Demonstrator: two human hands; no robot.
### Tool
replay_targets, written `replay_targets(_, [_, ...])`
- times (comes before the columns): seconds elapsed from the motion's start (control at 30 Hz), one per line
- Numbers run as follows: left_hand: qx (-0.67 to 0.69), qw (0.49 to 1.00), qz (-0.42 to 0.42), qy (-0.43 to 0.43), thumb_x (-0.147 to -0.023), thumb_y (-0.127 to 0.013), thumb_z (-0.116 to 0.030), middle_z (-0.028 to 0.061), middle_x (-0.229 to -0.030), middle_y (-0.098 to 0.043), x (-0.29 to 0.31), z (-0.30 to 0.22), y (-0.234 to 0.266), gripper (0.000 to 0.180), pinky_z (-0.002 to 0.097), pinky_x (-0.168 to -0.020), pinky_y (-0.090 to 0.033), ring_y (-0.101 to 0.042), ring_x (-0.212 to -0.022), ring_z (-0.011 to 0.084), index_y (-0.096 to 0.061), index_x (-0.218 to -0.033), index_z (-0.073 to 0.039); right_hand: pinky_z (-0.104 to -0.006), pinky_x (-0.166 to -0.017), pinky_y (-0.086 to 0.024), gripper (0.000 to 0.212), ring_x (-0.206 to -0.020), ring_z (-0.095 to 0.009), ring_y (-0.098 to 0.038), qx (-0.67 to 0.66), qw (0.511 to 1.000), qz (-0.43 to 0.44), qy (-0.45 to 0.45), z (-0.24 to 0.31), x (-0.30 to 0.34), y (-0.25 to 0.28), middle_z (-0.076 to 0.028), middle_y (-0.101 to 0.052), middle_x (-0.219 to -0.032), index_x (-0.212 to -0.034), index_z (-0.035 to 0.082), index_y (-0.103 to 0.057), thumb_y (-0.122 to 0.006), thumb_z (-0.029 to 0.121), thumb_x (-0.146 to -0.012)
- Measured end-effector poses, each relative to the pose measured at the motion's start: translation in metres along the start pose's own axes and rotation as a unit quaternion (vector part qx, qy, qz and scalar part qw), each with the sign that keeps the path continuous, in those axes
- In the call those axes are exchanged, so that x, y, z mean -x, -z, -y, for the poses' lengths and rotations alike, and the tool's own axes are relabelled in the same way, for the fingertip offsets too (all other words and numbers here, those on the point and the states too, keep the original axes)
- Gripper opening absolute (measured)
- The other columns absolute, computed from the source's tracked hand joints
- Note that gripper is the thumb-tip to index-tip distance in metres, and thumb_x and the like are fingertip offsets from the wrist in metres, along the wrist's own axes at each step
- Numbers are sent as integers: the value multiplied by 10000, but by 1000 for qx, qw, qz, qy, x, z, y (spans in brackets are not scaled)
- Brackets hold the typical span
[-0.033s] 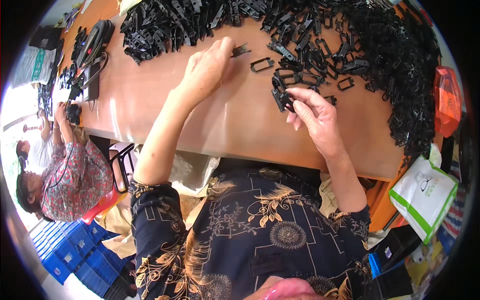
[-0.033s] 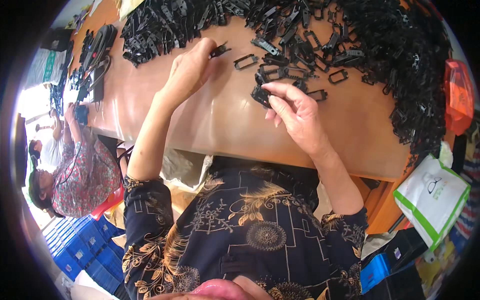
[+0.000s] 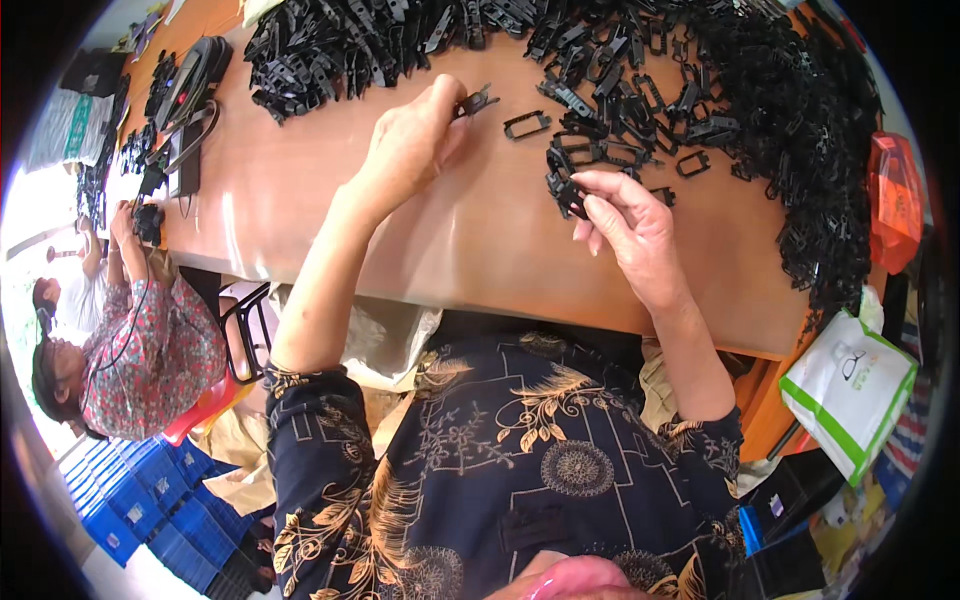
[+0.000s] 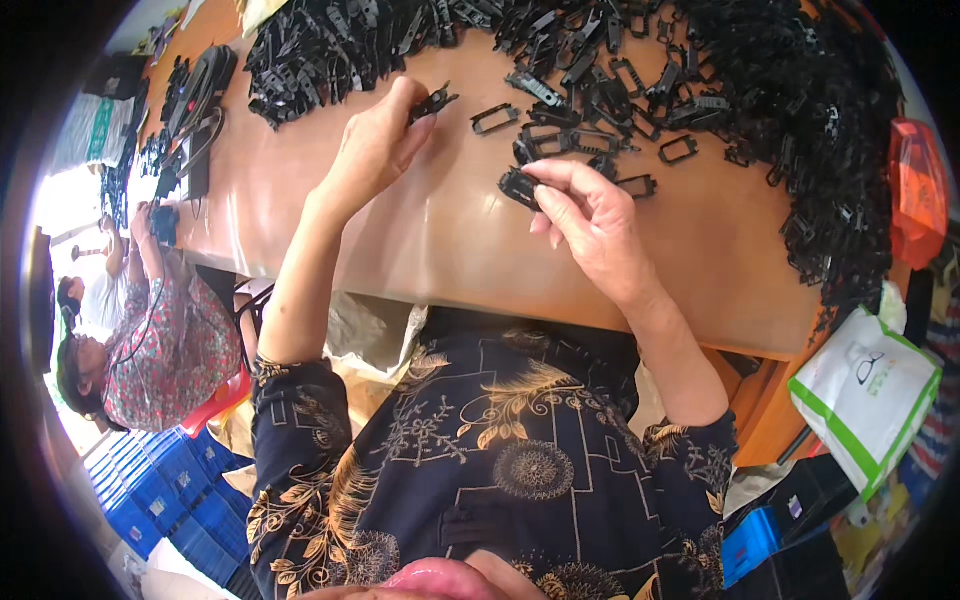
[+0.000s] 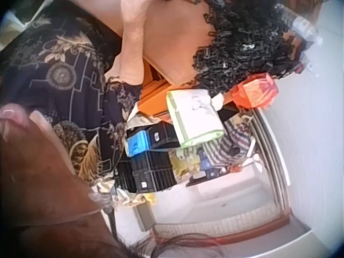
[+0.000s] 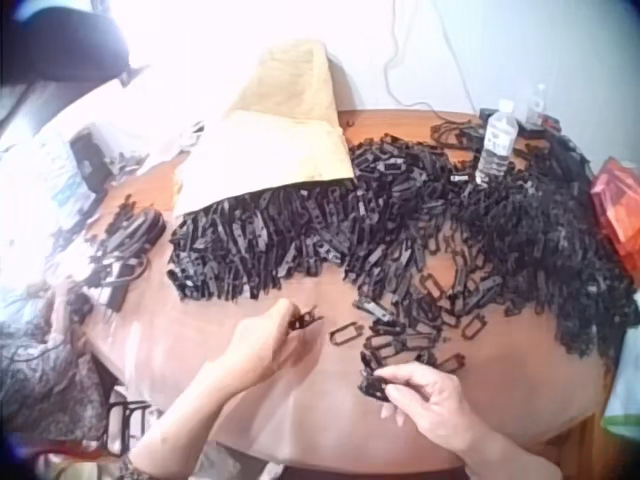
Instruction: The person takes plastic parts from bags and the table, assembling them by fitting and snapping the pieces together by hand.
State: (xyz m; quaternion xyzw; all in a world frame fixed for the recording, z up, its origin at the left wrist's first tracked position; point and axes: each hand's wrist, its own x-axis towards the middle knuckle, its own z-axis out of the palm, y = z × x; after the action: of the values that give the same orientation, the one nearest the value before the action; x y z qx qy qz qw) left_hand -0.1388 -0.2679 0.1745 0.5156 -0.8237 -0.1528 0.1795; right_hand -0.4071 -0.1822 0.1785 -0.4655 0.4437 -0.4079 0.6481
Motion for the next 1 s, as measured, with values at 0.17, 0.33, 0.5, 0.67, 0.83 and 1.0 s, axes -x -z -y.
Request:
replay_targets(0.17, [437,890,-4,131,-922,-700,-147,-61,-791,-578,53,-33,8,204,176,-543,-389,-501,-659,3,-563,-1048,-63,-177,-593,-469,170,-708,-26,-564,47,995,30,79,8,0,-25,8,-648,-892,-1122,0,-644,-591,28,-962])
replay_targets(0.33, [465,865,-29,186,-888,-689,-47,-33,-820,-624,84,-72,-1,242,200,-623,-468,-551,-696,36,-624,-1121,-56,-183,-601,-472,157,-683,-22,-552,59,996,41,58,13,13,-42,10,-662,-885,-1087,-7,-644,-635,2,-930])
replay_targets(0.5, [345,928,-14,139,-846,-634,39,92,-885,-693,98,-93,9,331,290,-733,-532,-669,-781,162,-614,-1163,-56,-180,-584,-466,148,-674,-21,-554,100,993,33,59,16,27,-49,8,-660,-873,-1076,-7,-645,-638,2,-928])
replay_targets(0.67, [277,958,-38,62,-819,-603,67,158,-963,-686,105,-95,7,384,364,-766,-547,-686,-888,323,-594,-1181,-59,-182,-579,-465,142,-660,-24,-554,114,992,21,56,15,34,-47,15,-655,-856,-1066,-8,-648,-643,4,-925])
replay_targets(0.83, [212,971,-107,-8,-805,-574,93,145,-982,-671,108,-107,-6,420,300,-777,-535,-679,-848,263,-595,-1205,-37,-214,-569,-473,128,-628,-47,-570,161,984,26,78,8,35,-46,-12,-657,-816,-1041,3,-662,-655,32,-917])
replay_targets(1.0, [378,905,82,177,-860,-578,57,160,-1048,-659,114,-123,-2,432,312,-858,-537,-673,-993,222,-510,-1281,-12,-256,-586,-478,114,-649,-103,-597,224,971,24,75,6,46,-42,-49,-630,-793,-1005,11,-669,-663,37,-894])
